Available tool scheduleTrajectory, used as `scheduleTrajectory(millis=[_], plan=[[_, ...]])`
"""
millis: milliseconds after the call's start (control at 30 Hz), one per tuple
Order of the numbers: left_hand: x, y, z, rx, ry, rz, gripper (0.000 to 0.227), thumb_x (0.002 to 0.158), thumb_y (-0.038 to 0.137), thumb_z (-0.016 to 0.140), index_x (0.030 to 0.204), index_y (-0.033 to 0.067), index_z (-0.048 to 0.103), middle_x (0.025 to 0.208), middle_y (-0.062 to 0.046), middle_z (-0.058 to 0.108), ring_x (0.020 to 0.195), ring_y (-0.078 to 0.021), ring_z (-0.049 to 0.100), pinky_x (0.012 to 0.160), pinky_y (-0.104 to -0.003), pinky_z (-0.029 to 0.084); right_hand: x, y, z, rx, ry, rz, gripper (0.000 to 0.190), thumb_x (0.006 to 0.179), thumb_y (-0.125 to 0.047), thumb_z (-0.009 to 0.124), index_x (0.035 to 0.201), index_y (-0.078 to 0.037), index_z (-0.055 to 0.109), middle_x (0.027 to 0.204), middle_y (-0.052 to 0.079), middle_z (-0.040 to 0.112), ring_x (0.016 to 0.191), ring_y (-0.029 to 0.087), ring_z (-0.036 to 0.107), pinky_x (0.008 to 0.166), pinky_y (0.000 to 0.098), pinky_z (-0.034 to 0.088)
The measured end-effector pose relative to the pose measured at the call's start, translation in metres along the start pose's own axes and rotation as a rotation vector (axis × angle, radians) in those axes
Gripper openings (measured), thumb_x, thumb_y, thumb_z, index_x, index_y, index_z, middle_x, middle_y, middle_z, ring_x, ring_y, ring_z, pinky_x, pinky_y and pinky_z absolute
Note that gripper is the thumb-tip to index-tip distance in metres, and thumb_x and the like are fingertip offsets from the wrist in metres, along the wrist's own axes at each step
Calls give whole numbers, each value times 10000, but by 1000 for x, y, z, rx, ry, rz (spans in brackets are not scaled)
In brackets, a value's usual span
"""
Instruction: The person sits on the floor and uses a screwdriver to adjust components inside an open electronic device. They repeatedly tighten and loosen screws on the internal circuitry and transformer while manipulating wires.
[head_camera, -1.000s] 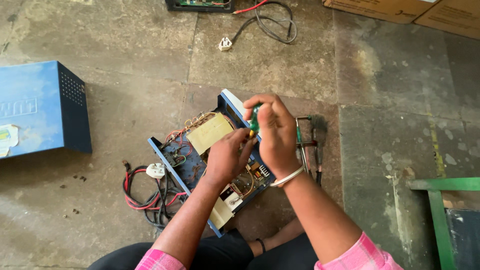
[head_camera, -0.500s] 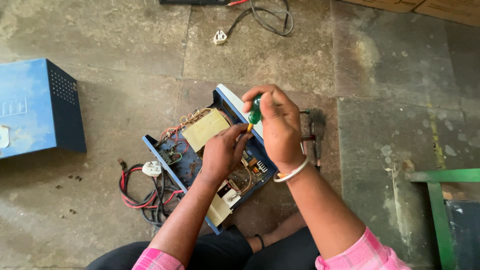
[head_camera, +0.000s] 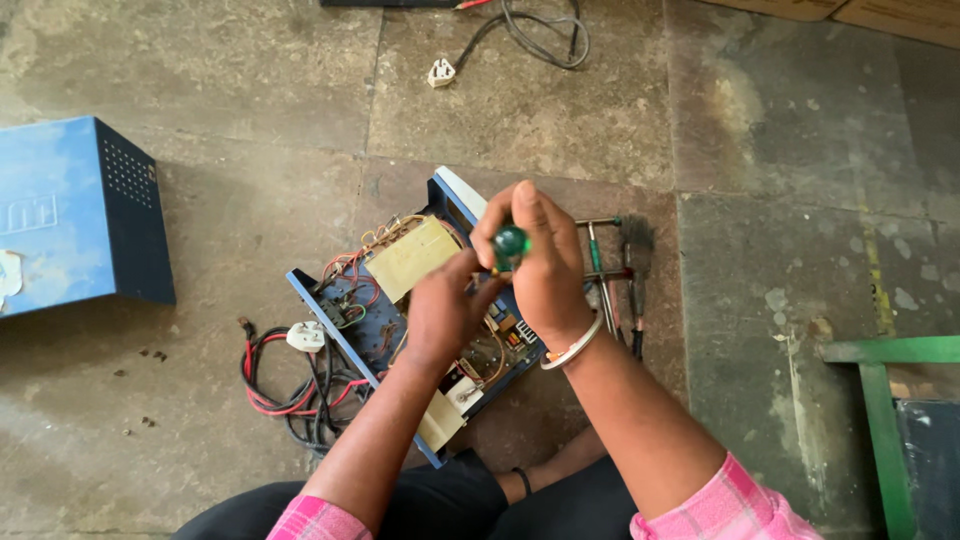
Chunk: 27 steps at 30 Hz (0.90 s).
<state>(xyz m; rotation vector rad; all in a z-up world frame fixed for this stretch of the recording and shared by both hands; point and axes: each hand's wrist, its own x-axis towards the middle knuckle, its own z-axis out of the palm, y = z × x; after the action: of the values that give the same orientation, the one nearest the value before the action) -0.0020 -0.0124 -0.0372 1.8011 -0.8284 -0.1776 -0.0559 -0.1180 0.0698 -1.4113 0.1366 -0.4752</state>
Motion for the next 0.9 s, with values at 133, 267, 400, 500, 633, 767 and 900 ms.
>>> scheduleTrajectory(millis=[133, 267, 400, 500, 633, 767, 900], plan=[[-4, -5, 8, -50, -100, 169, 139, 983, 166, 644, 1066, 56, 631, 941, -167, 713, 867, -416, 688, 705, -485, 533, 1, 6, -10, 137, 21, -20, 528, 1160, -531, 424, 960, -67, 577, 714, 29, 540, 651, 122, 517, 689, 296, 448], [-5, -4, 12, 32, -106, 33, 132, 982, 204, 664, 1036, 83, 662, 868, -165, 708, 801, -407, 691, 678, -492, 537, -3, -2, -7, 43, -39, -122, 535, 1085, -579, 480, 1018, -56, 572, 838, 36, 588, 773, 116, 559, 769, 273, 471], [-3, -4, 5, 115, -20, 36, 162, 923, 253, 692, 983, 103, 674, 863, -145, 726, 760, -380, 707, 651, -474, 552, -4, -10, 10, -155, -70, -186, 465, 1057, -503, 599, 1078, -45, 518, 938, 52, 591, 860, 117, 559, 824, 277, 490], [-2, -3, -1, 179, -1, 40, 189, 927, 282, 693, 988, 104, 671, 840, -140, 721, 749, -377, 703, 630, -488, 531, -3, -11, 16, -255, -21, -205, 458, 1107, -494, 543, 1091, -38, 563, 986, 51, 610, 928, 123, 588, 879, 279, 504], [-2, 2, 1, 83, -7, 160, 217, 1002, 235, 628, 1128, 59, 625, 886, -149, 702, 805, -391, 686, 651, -499, 513, 2, -13, 3, -101, -60, -73, 531, 1122, -517, 456, 1101, -23, 652, 932, 41, 623, 905, 129, 608, 879, 291, 518], [-2, 4, 0, 102, -96, 17, 188, 986, 271, 654, 1089, 116, 684, 818, -143, 698, 754, -376, 687, 639, -497, 518, 0, -13, -1, -58, -54, -121, 493, 1086, -497, 519, 1147, -13, 593, 948, 54, 612, 903, 142, 587, 873, 294, 497], [2, 3, -2, 204, -18, -1, 190, 939, 307, 697, 971, 121, 673, 841, -120, 720, 776, -354, 706, 665, -480, 542, -1, -7, 8, -221, -74, -214, 500, 1081, -492, 563, 1167, -1, 528, 1016, 73, 587, 947, 162, 577, 906, 315, 513]])
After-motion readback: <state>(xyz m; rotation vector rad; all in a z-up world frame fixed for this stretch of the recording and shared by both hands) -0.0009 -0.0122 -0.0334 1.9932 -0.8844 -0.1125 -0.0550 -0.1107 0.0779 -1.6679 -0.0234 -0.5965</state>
